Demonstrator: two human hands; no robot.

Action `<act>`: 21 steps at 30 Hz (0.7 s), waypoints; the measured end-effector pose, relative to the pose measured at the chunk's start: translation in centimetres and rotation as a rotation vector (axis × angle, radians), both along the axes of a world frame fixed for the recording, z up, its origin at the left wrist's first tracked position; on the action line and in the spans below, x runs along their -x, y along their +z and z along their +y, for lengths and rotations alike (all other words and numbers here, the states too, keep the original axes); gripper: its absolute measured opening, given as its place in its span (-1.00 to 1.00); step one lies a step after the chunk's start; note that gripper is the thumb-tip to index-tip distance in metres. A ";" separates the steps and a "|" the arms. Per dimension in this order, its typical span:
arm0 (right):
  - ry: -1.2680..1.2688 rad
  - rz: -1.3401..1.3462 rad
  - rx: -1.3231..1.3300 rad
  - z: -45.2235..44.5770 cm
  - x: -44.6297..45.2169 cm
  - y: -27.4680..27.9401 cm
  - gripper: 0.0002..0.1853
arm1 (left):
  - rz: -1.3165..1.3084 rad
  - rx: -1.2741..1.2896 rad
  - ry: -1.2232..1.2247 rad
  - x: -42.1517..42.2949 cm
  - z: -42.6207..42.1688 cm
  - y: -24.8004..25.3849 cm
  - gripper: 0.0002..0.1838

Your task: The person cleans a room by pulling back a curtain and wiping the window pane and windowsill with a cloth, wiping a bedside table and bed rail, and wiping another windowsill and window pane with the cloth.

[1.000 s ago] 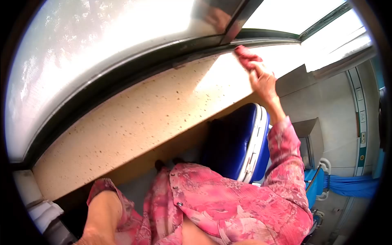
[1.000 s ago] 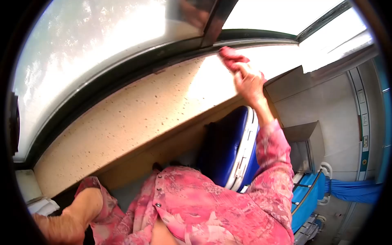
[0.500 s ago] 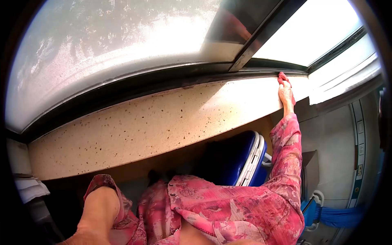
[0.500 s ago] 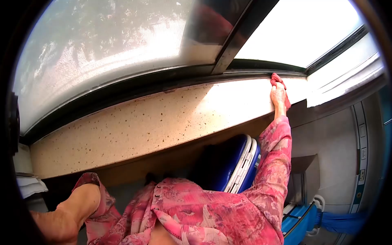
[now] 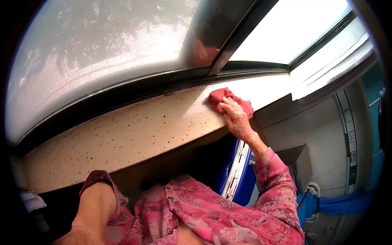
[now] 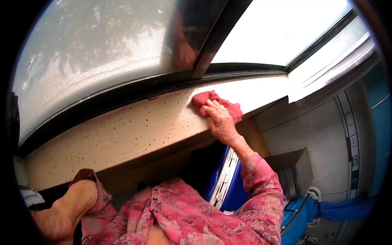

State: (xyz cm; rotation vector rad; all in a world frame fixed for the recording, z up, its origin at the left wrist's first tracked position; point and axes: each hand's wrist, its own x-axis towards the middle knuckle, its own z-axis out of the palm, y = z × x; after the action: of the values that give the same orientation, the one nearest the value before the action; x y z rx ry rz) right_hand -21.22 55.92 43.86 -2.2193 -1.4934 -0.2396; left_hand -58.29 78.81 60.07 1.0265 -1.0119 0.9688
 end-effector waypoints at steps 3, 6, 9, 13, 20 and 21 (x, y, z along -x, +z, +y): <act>0.178 0.038 0.098 3.0 5.0 0.7 -0.56 | -0.019 0.007 -0.005 0.3 -0.3 0.1 -0.78; 0.414 0.041 0.194 6.8 8.9 1.2 -0.53 | -0.034 0.014 0.022 1.3 -0.5 0.5 -0.78; 0.647 0.078 0.241 10.5 11.8 1.6 -0.53 | -0.061 0.029 0.055 3.1 -0.5 0.9 -0.78; 0.885 0.093 0.221 15.2 14.7 1.6 -0.56 | -0.153 0.079 0.171 5.5 -0.7 1.7 -0.78; 1.204 0.064 0.244 23.0 21.5 2.4 -0.54 | 0.273 0.420 0.957 8.4 -2.8 -6.2 -0.91; 1.199 0.053 0.248 24.0 21.9 2.4 -0.54 | 0.329 0.440 0.899 8.3 -2.0 -8.8 -0.92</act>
State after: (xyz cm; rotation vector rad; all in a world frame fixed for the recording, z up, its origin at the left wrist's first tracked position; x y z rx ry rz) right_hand -43.10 79.91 46.29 -1.0961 -2.5826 0.3988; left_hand -66.56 76.78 51.23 1.2168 0.0006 1.5871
